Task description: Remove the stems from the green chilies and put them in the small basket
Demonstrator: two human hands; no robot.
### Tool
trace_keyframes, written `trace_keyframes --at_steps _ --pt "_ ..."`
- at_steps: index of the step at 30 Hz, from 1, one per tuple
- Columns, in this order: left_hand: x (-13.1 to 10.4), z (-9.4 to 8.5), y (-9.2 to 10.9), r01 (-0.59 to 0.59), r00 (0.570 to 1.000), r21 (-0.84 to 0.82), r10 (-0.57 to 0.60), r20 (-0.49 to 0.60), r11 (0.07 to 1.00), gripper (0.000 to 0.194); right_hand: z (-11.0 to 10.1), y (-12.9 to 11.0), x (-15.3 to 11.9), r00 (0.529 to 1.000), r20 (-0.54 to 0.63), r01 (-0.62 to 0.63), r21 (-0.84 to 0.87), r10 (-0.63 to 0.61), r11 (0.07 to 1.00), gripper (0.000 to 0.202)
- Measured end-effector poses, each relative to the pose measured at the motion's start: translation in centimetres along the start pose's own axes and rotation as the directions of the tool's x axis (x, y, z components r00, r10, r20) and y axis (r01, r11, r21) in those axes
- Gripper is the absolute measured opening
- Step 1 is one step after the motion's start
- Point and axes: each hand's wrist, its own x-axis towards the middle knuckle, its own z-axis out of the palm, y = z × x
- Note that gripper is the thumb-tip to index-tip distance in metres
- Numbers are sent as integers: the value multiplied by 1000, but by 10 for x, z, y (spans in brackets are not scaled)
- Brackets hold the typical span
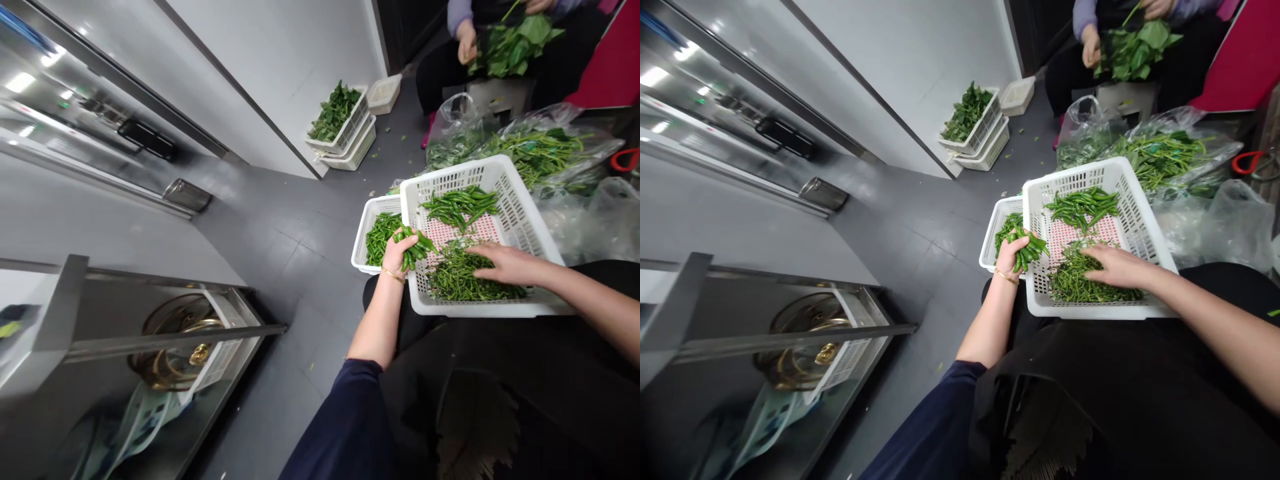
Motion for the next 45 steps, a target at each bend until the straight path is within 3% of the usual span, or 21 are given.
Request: trace_keyframes --at_steps 2,4,6,8,10,12,15,19,22,25,27,29,31,33,35,37,39,41,43,45 --pt "-1 6 -8 6 998 -22 -5 55 1000 38 2 -24 16 1000 -27 20 164 -16 986 53" --pt "2 11 -14 1 998 -29 0 67 1000 36 13 -44 27 994 88 -82 299 58 951 48" --pt "7 9 -13 -15 1000 -52 15 11 999 34 27 -46 25 964 253 -153 265 85 952 46" --pt "15 -5 -6 -20 996 -93 12 -92 995 29 38 -26 13 917 399 -48 102 4 994 35" --pt "24 -27 3 19 986 -120 -39 -164 993 24 42 10 0 939 343 85 -115 -41 990 18" --pt "35 -51 11 82 978 -126 -105 -180 989 21 39 48 -4 980 193 13 -304 48 952 35" --pt "57 -85 16 162 955 -40 -167 -247 986 21 30 85 5 983 145 -48 -370 108 928 35" --pt "91 -118 20 306 814 199 -148 -561 931 29 12 90 26 973 203 -27 -381 112 924 27" --pt "109 -139 24 356 766 252 -127 -630 900 54 -14 82 50 966 211 -41 -454 152 890 29" --pt "117 -152 29 362 742 304 -75 -667 881 72 -42 73 85 987 83 -79 -494 137 866 35" --pt "118 -148 33 329 750 338 -27 -660 882 71 -55 69 113 989 -80 -148 -512 125 846 38" --pt "116 -130 34 265 781 365 23 -624 892 60 -60 66 140 959 -227 -265 -516 169 815 41" --pt "111 -98 30 167 847 361 54 -528 917 45 -58 65 163 916 -295 -391 -500 272 773 42" --pt "103 -59 16 48 952 261 35 -305 964 39 -51 66 176 883 -307 -467 -493 356 734 41" --pt "95 -21 -7 63 988 149 -41 -147 987 35 -42 69 180 873 -323 -484 -502 364 717 37" --pt "91 5 -36 186 981 80 -181 -70 979 32 -32 72 176 876 -346 -477 -518 336 710 37" --pt "91 17 -65 322 946 55 -318 -65 945 27 -22 73 165 888 -328 -455 -536 322 711 41" --pt "95 17 -86 381 916 96 -362 -174 919 23 -14 72 153 910 -284 -414 -559 303 719 46" --pt "100 11 -95 369 905 217 -296 -305 904 24 -12 69 145 932 -223 -363 -578 286 731 49" --pt "107 6 -94 287 930 452 -132 -343 844 32 -20 69 144 949 -165 -315 -584 270 748 48"
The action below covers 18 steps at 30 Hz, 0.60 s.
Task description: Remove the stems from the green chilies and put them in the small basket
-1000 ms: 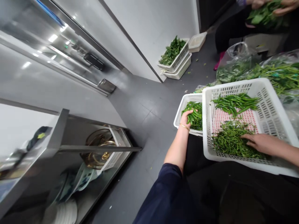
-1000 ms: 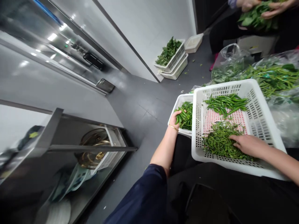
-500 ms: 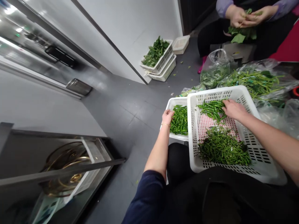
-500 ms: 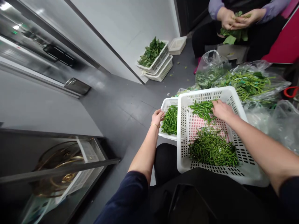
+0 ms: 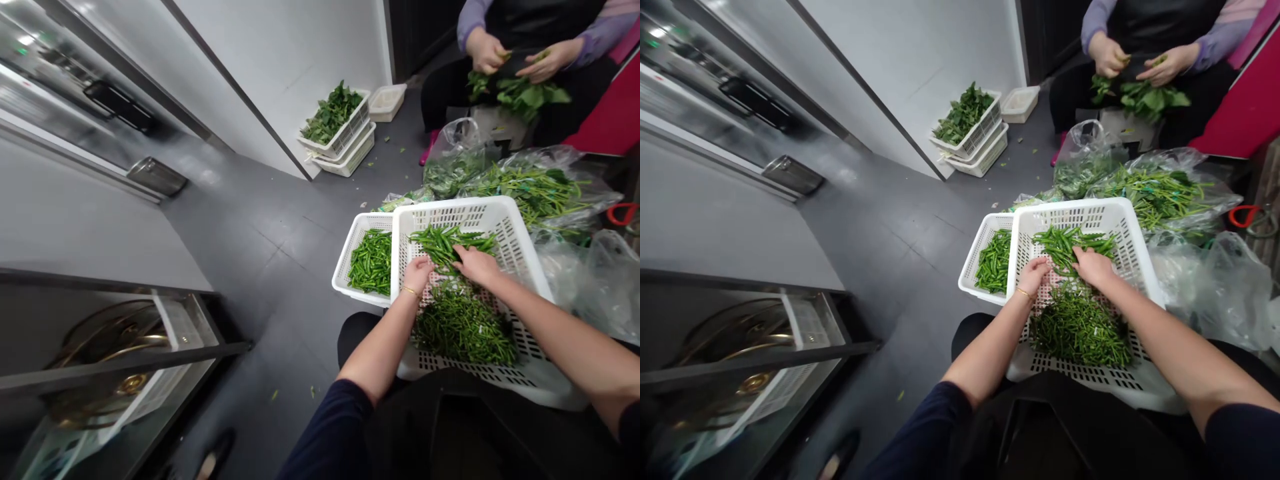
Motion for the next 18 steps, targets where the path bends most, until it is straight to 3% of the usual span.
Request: trace_keyframes --at_steps 2,4,5,8,11,14,18 --pt "11 -4 10 -224 973 299 229 19 928 44 -13 10 12 1000 -17 2 31 -2 1000 49" --pt "29 -5 26 -416 901 558 406 150 718 57 -25 21 32 995 -80 -54 79 60 995 56" --pt "40 -4 33 -456 878 644 427 215 614 61 -28 26 42 990 -97 -93 104 103 990 60" --pt "78 6 47 -402 911 797 286 298 451 66 -24 29 63 979 -46 -190 152 199 970 72" --pt "104 18 46 -310 949 856 184 255 413 66 -3 16 57 970 -28 -235 153 242 960 72" --pt "108 26 39 -298 950 878 205 235 374 59 18 1 38 974 -63 -206 155 218 966 68" --pt "92 25 31 -379 924 883 158 348 276 49 36 -14 10 986 -98 -117 189 137 975 61"
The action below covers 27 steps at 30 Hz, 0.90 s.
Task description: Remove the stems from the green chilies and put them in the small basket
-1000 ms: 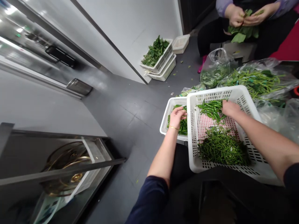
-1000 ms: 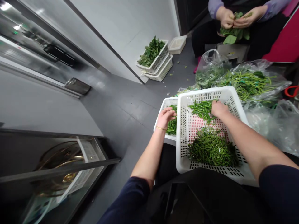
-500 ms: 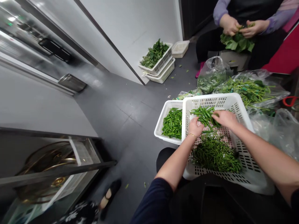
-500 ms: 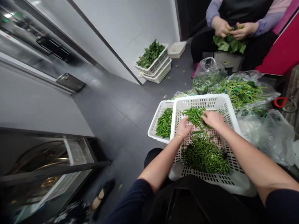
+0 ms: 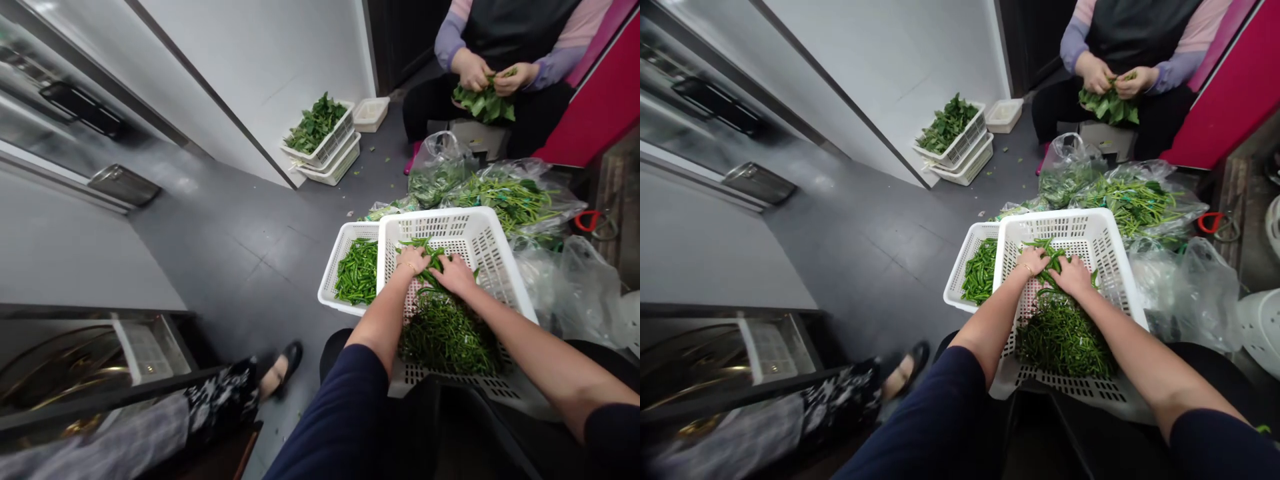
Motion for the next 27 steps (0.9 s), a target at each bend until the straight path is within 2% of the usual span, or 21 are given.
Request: trace_keyframes --at_steps 3,6,9,11,12,14,16,17,18,20,21,23,25,27 --pt "-23 8 2 -98 993 23 96 67 995 45 12 -5 -22 989 -23 146 6 -146 989 50" --pt "-52 17 3 -151 985 2 151 87 988 43 22 -2 -44 957 -3 290 37 -290 956 47" --pt "-85 21 1 -183 979 -110 191 68 977 49 16 11 -58 882 81 456 102 -465 884 52" --pt "-108 18 -2 -125 992 -208 126 -8 970 57 -1 19 -54 826 126 537 126 -550 834 55" --pt "-120 16 -4 -94 994 -258 78 -72 962 58 -12 20 -47 814 132 552 126 -566 824 55" --pt "-142 11 -9 -95 973 -347 14 -229 933 53 -36 14 -23 835 104 531 100 -540 841 50" --pt "-162 8 -11 -155 943 -385 20 -333 910 44 -53 -3 8 869 40 492 43 -493 870 44" --pt "-169 8 -11 -162 946 -380 33 -323 911 40 -58 -15 24 875 41 483 17 -483 875 42" --pt "-176 9 -9 -146 963 -356 51 -264 923 38 -60 -27 39 886 72 460 -17 -458 888 41" --pt "-184 16 -2 -92 996 -243 84 -43 966 38 -55 -50 62 909 122 409 -71 -399 910 43" --pt "-187 20 2 -79 993 -165 92 70 983 41 -49 -59 67 920 137 381 -91 -368 920 46" --pt "-189 28 9 -79 976 -33 84 201 996 48 -34 -71 66 936 136 341 -115 -326 933 51" --pt "-189 32 14 -84 968 27 75 240 996 53 -22 -73 50 930 149 355 -133 -335 925 50" --pt "-188 31 15 -94 966 27 85 244 995 52 -15 -63 28 892 207 432 -130 -402 892 44"
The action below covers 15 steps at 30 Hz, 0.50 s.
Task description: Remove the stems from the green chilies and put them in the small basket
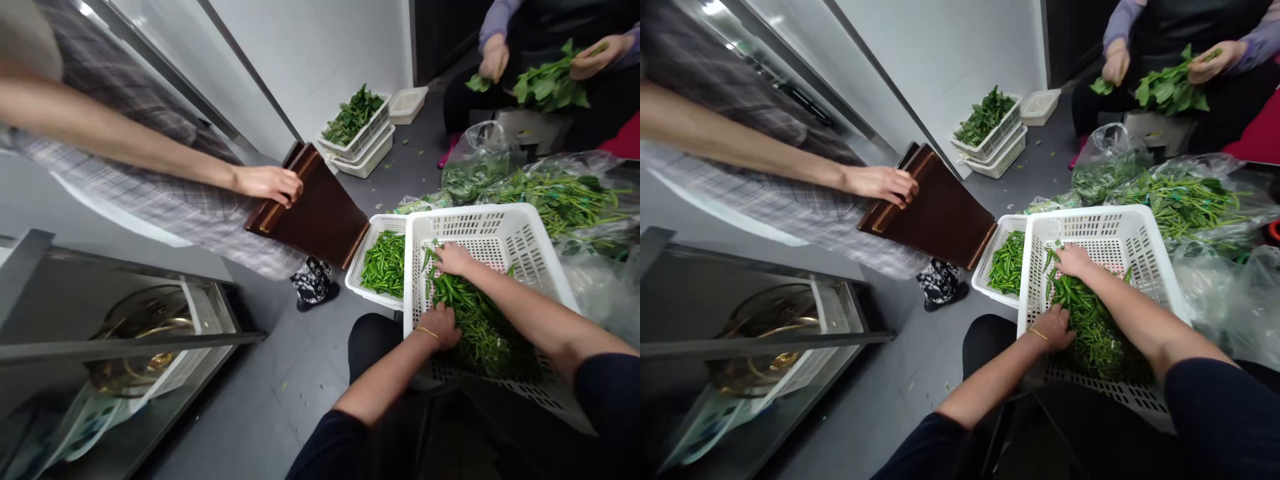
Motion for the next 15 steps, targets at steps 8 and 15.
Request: trace_keyframes --at_steps 8,15 --pt "0 -10 -4 129 984 -84 -138 -109 988 51 -18 47 -20 994 -108 6 234 20 972 47" --pt "1 3 -6 -37 999 32 38 -8 999 67 26 15 -61 979 6 -203 141 205 969 52"
